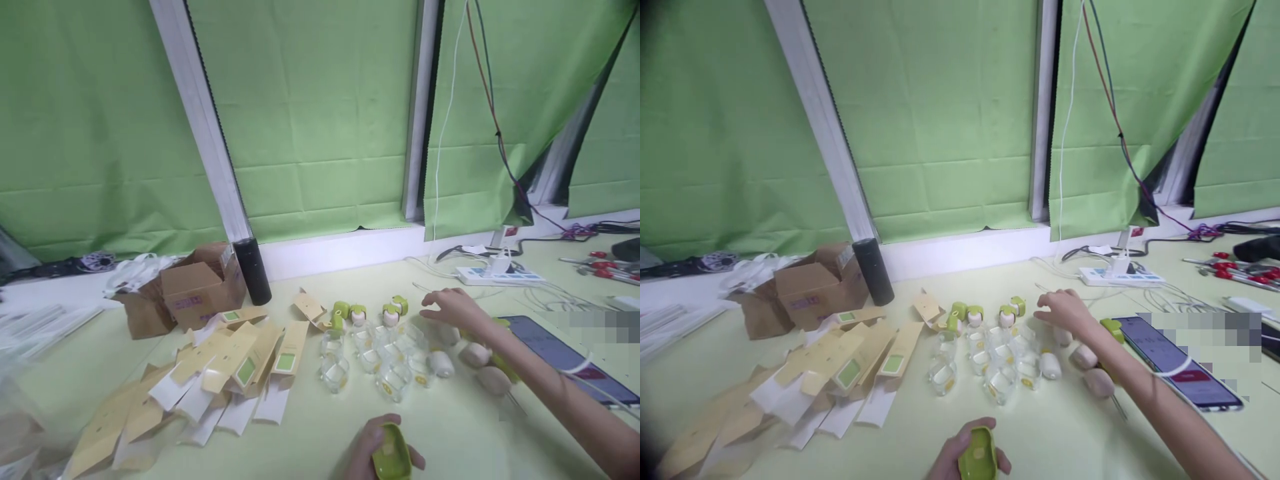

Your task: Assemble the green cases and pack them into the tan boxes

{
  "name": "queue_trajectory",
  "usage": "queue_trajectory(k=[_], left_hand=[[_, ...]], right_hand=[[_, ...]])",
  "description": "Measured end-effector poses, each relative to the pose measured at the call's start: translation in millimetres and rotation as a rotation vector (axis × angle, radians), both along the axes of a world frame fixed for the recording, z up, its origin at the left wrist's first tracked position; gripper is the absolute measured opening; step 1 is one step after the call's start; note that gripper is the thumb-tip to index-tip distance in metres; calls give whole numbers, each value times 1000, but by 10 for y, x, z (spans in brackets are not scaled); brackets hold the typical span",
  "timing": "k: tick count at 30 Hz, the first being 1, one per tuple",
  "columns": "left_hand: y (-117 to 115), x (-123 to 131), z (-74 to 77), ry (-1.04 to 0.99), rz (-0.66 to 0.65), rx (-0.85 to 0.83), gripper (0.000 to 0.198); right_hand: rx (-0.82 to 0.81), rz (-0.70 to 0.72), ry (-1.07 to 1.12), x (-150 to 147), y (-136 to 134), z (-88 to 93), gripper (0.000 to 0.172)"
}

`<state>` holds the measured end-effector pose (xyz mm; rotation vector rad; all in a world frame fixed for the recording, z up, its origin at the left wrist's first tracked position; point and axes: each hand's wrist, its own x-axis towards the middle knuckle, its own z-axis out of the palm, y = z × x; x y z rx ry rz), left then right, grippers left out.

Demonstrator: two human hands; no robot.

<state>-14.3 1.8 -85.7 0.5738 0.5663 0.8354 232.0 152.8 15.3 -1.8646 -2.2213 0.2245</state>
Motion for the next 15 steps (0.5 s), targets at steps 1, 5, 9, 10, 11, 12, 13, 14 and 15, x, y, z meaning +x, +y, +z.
queue_trajectory(k=[1, 5, 9, 10, 11, 12, 13, 14, 15], left_hand=[[-20, 1, 54, -27, -2, -24, 54], [-98, -2, 235, -99, -15, -122, 40], [-132, 18, 237, -132, 15, -149, 40], [-139, 30, 231, -136, 38, -148, 40], [-146, 41, 232, -138, 57, -144, 40], [-155, 53, 241, -141, 73, -138, 40], [-163, 63, 258, -147, 83, -130, 40], [-172, 71, 279, -158, 91, -125, 39], [-179, 77, 301, -174, 95, -121, 38]], right_hand=[[-32, -24, -17, 81, 123, -19, 21], [-61, -45, 1, 229, 262, -134, 23], [60, -31, 134, 133, -25, -148, 34], [84, -2, 188, 67, -156, -135, 38], [93, 44, 250, -16, -310, -124, 39], [96, 99, 318, -115, -479, -118, 40], [48, 207, 471, -224, -657, -121, 43], [23, 305, 629, -337, -834, -136, 46], [24, 377, 731, -447, -1001, -162, 42]])
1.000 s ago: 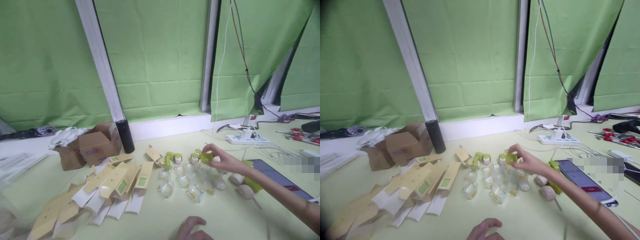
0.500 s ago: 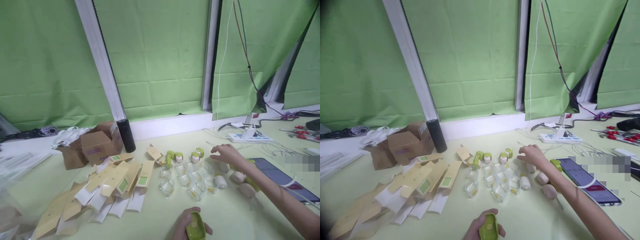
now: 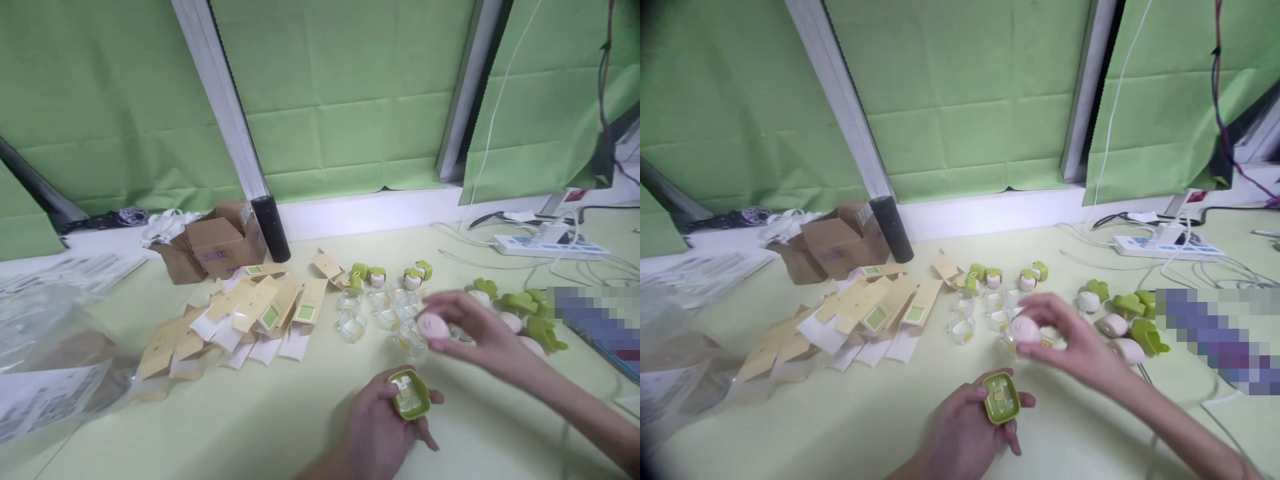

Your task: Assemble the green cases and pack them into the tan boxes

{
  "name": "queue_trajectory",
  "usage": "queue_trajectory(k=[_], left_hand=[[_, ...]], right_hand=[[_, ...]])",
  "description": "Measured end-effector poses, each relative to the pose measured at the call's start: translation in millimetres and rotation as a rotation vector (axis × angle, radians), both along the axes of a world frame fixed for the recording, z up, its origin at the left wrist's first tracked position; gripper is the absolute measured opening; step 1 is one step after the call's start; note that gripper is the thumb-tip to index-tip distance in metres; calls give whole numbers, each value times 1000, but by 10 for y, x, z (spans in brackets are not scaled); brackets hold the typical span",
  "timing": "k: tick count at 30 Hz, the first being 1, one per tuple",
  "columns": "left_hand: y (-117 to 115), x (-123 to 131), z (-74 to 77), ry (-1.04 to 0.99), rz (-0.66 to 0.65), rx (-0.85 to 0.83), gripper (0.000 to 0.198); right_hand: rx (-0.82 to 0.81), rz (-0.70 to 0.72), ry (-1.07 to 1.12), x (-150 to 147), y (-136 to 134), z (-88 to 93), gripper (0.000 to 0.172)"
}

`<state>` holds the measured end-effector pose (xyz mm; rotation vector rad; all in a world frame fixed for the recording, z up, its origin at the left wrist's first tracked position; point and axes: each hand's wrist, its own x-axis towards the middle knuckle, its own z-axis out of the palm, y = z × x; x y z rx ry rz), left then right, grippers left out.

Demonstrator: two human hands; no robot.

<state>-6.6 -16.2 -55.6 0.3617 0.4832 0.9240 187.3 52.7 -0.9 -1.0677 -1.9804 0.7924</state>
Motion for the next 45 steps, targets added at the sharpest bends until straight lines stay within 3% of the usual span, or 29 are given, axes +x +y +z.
queue_trajectory(k=[3, 5, 9, 15, 20, 23, 27, 33, 45], left_hand=[[-9, 14, 30, -66, 5, 5, 31], [-6, 25, 13, -102, -13, 8, 31], [-4, 50, -20, -113, -53, -7, 33], [-31, 72, 23, -67, -70, 6, 23], [-57, 89, 63, -76, 23, -101, 11], [-70, 87, 104, -38, 10, -89, 13], [-77, 78, 144, -57, 20, -56, 13], [-87, 70, 136, -30, 27, -42, 16], [-131, 61, 68, -12, -16, -68, 18]], right_hand=[[68, 116, 44, -247, -368, -130, 30], [163, 154, 27, -316, -479, -228, 32], [288, 182, -25, -304, -510, -345, 40], [344, 247, -106, -307, -521, -290, 45], [434, 277, -127, -325, -548, -317, 48], [485, 270, -131, -293, -554, -363, 55], [506, 247, -135, -261, -556, -390, 57], [557, 207, -152, -345, -602, -376, 45], [439, 259, -173, -392, -654, -355, 44]])
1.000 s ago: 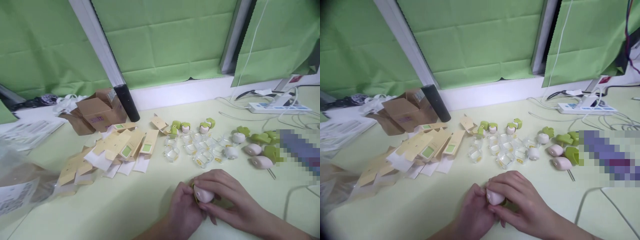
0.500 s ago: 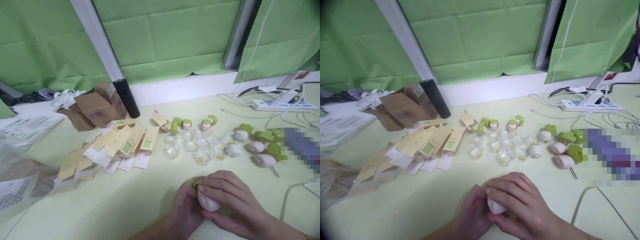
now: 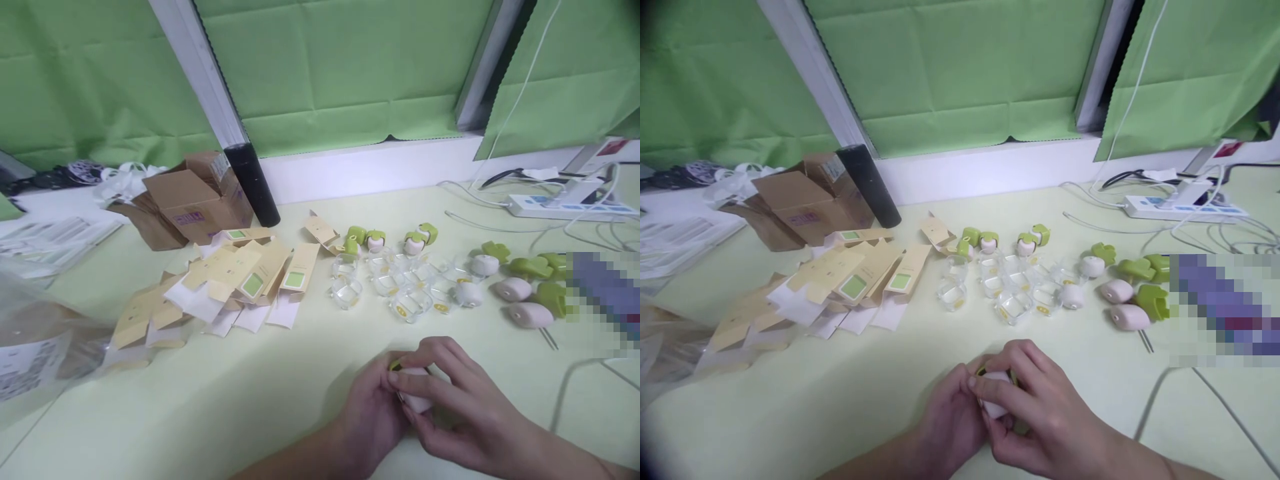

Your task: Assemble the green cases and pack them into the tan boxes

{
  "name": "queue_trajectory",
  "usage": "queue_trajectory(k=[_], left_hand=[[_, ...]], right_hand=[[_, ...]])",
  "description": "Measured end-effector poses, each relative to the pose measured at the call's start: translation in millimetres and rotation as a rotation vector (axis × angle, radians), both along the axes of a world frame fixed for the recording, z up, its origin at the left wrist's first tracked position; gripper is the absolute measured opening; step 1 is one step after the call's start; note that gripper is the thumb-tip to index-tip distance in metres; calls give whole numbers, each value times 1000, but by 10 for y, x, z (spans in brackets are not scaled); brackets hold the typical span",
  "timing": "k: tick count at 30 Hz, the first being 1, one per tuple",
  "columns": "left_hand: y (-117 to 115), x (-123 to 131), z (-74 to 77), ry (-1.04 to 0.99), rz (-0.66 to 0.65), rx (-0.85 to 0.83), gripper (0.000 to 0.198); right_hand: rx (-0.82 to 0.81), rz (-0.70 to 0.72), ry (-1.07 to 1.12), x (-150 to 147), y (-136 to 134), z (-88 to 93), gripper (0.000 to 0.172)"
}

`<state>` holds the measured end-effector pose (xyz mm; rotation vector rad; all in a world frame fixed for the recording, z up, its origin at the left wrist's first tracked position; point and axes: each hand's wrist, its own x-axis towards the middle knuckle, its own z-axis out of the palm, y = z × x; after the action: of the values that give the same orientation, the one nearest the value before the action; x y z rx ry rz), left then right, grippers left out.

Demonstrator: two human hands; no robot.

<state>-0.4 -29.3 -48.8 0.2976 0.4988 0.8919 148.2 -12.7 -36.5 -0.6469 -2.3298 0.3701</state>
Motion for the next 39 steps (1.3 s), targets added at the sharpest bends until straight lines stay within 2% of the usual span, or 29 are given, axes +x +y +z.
queue_trajectory(k=[10, 13, 18, 22, 25, 27, 30, 32, 35, 37, 39], left_hand=[[42, -26, 97, 61, -34, 15, 11], [58, -26, 65, 72, -54, 50, 9], [70, -37, -33, 91, -78, 92, 15], [74, -68, 0, 118, -52, 113, 21], [61, -93, 40, 203, -30, 166, 37], [47, -109, 47, 310, -43, 200, 46], [32, -121, 48, 400, -62, 186, 45], [28, -116, 55, 392, -53, 160, 44], [30, -77, 37, 362, -15, 141, 40], [37, -34, -24, 305, 5, 155, 41], [59, 2, -126, 192, -37, 160, 50]], right_hand=[[-148, 55, 6, 28, 12, 79, 46], [-171, 27, 14, 45, 32, 78, 46], [-174, 13, 4, 70, 41, 54, 47], [-170, 12, -59, 97, 35, 68, 50], [-237, -45, 5, 137, 64, 117, 58], [-286, -63, 71, 167, 104, 155, 51], [-312, 4, 89, 207, 176, 185, 32], [-308, 38, 81, 220, 213, 180, 29], [-319, 56, 65, 197, 219, 161, 34], [-368, 57, 44, 154, 183, 159, 43], [-440, 53, 23, 118, 150, 166, 49]])
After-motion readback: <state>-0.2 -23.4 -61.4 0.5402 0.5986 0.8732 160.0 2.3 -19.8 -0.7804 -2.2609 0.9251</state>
